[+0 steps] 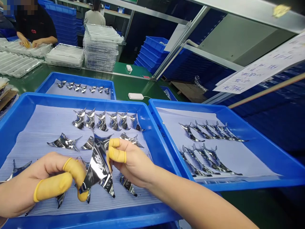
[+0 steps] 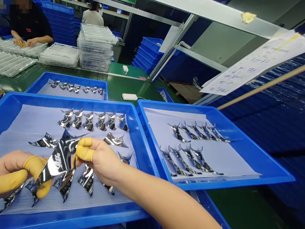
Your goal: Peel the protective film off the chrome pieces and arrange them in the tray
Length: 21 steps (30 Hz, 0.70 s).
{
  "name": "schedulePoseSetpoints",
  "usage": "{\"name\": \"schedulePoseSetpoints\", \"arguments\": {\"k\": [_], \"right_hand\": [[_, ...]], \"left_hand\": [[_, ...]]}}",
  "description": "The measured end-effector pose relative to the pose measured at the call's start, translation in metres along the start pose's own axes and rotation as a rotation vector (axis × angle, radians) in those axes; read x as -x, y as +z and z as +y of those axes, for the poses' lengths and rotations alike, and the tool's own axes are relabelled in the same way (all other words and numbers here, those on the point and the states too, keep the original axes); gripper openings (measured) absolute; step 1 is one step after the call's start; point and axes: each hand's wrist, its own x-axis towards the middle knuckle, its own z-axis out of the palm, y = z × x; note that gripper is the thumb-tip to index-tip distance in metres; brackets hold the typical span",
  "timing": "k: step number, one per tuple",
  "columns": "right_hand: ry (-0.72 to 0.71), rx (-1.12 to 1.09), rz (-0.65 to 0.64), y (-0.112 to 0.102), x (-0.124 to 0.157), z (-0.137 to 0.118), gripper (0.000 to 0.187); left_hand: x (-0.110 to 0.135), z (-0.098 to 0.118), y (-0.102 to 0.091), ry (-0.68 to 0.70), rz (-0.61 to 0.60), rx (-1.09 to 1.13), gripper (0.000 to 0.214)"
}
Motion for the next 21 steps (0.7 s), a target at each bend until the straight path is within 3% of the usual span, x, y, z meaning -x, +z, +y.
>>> {"name": "schedulePoseSetpoints", "arguments": {"k": [4, 7, 12, 15, 18, 21], "right_hand": [[0.127, -0.088, 0.053, -0.003, -0.009, 0.011, 0.045], [0.210, -0.117, 0.047, -0.004, -0.014, 0.019, 0.041], [0.228, -0.105, 0.032, -0.004, -0.015, 0.022, 0.042], [0.161, -0.065, 0.006, -0.003, -0.013, 0.017, 0.047], [0.074, 0.021, -0.033, -0.003, -0.011, 0.013, 0.049], [0.043, 0.124, -0.026, -0.003, -0.008, 0.010, 0.048]], "left_hand": [[0.007, -0.003, 0.000, 0.004, -0.048, 0.257, 0.029], [0.005, -0.001, 0.001, 0.032, -0.073, 0.272, 0.031], [0.000, 0.004, 0.002, -0.021, -0.074, 0.272, 0.033], [-0.005, 0.006, 0.004, -0.103, 0.000, 0.206, 0.035], [-0.012, 0.006, 0.006, -0.155, 0.162, 0.068, 0.044], [-0.017, 0.005, 0.008, -0.173, 0.242, 0.062, 0.037]]}}
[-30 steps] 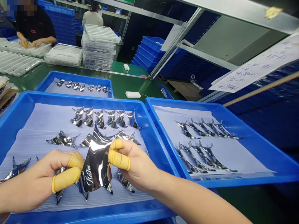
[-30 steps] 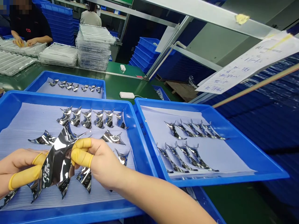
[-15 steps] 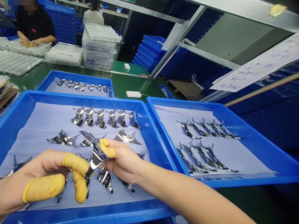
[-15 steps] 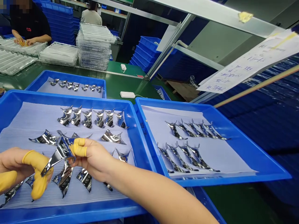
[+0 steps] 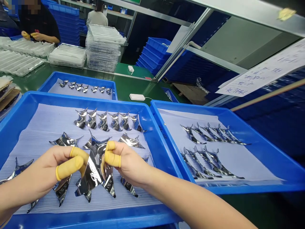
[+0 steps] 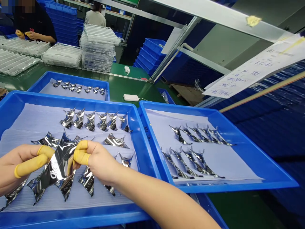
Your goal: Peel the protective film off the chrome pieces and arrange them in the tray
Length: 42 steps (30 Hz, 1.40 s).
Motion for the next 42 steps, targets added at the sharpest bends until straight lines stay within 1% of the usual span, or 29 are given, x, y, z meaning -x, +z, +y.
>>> {"name": "schedulePoseSetpoints", "arguments": {"k": [4, 8, 11, 16, 20, 23, 26, 29, 31, 34, 37, 39, 40, 42], "right_hand": [[-0.013, 0.061, 0.001, 0.001, 0.002, -0.002, 0.045], [-0.037, 0.030, -0.011, 0.003, 0.004, -0.005, 0.044], [-0.002, -0.002, -0.015, 0.006, 0.007, -0.008, 0.042], [0.050, -0.038, -0.056, 0.006, 0.011, -0.009, 0.042], [0.063, -0.056, -0.082, 0.007, 0.012, -0.009, 0.043], [0.055, -0.035, -0.084, 0.007, 0.012, -0.010, 0.042], [0.016, 0.009, -0.085, 0.005, 0.010, -0.010, 0.041], [-0.057, 0.115, -0.058, 0.000, 0.007, -0.009, 0.039], [-0.100, 0.218, -0.043, -0.001, 0.005, -0.009, 0.036], [-0.160, 0.361, -0.076, -0.001, 0.005, -0.009, 0.032], [-0.226, 0.442, -0.121, 0.000, 0.007, -0.011, 0.029], [-0.244, 0.467, -0.121, 0.000, 0.008, -0.012, 0.030], [-0.240, 0.471, -0.115, 0.000, 0.008, -0.012, 0.031], [-0.217, 0.468, -0.099, 0.000, 0.008, -0.011, 0.034]], "left_hand": [[-0.001, 0.000, 0.002, -0.042, -0.017, 0.112, 0.024], [-0.001, 0.000, 0.002, -0.089, 0.001, 0.134, 0.022], [-0.001, -0.002, 0.000, -0.091, 0.003, 0.112, 0.023], [-0.002, -0.005, 0.001, -0.079, -0.060, 0.123, 0.025], [-0.006, -0.004, 0.002, -0.069, -0.083, 0.142, 0.018], [-0.006, -0.005, 0.001, -0.015, -0.065, 0.137, 0.012], [0.000, -0.008, 0.000, 0.063, -0.002, 0.045, 0.013], [0.011, -0.010, 0.000, 0.195, 0.092, -0.137, 0.015], [0.018, -0.012, 0.003, 0.311, 0.135, -0.316, 0.017], [0.023, -0.012, 0.008, 0.482, 0.126, -0.579, 0.018], [0.024, -0.012, 0.011, 0.599, 0.147, -0.683, 0.023], [0.025, -0.013, 0.011, 0.614, 0.160, -0.677, 0.026], [0.026, -0.015, 0.010, 0.596, 0.159, -0.656, 0.026], [0.028, -0.019, 0.008, 0.487, 0.144, -0.549, 0.024]]}}
